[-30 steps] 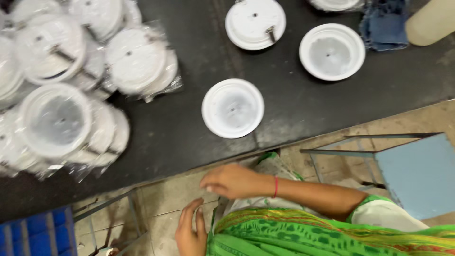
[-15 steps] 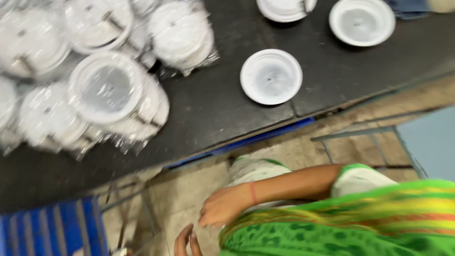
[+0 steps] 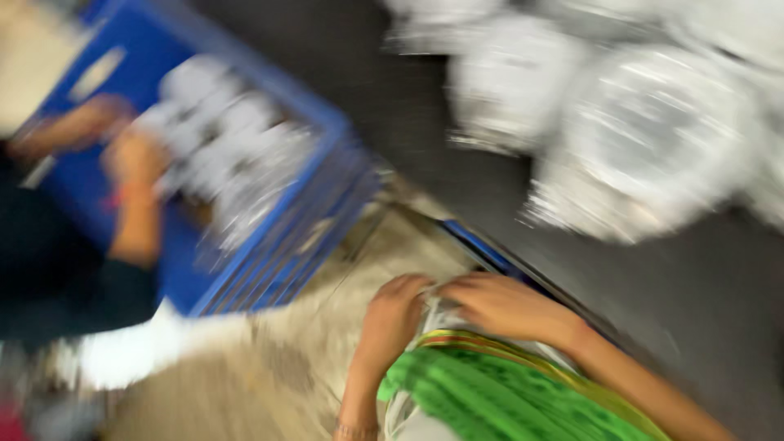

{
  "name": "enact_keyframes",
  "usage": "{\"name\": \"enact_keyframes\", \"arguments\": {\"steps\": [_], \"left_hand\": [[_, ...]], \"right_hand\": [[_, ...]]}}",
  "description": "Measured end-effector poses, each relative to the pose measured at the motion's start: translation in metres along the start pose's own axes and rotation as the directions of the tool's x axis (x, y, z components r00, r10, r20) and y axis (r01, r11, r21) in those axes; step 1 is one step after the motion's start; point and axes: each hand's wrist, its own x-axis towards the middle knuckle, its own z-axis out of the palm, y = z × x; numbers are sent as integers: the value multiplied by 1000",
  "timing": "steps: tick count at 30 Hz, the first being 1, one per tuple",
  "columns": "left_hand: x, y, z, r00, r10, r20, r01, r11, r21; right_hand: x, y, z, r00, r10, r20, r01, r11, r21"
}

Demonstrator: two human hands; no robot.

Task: The person wraps white circular light fixture bases in clear plastic bags. They pick up a base, place it into a bag, and seal it before stacking the wrapped units on the table.

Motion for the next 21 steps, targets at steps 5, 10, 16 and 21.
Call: {"name": "enact_keyframes", "arguments": {"steps": [5, 10, 16, 21], "left_hand": [[50, -6, -49, 981, -59, -184, 57, 998, -16], [84, -41, -86, 962, -104, -251, 54, 978, -200], [160, -190, -174, 889, -229, -397, 209, 973, -95], [240, -351, -250, 746, -481, -460, 592, 795, 129]], "right_hand": [[87, 11, -43, 973, 137, 185, -127, 990, -65], [149, 27, -45, 968, 140, 209, -126, 989, -81], [229, 22, -30, 968, 145, 207, -136, 989, -56], [275, 7, -31, 971, 132, 199, -123, 991, -60]]}}
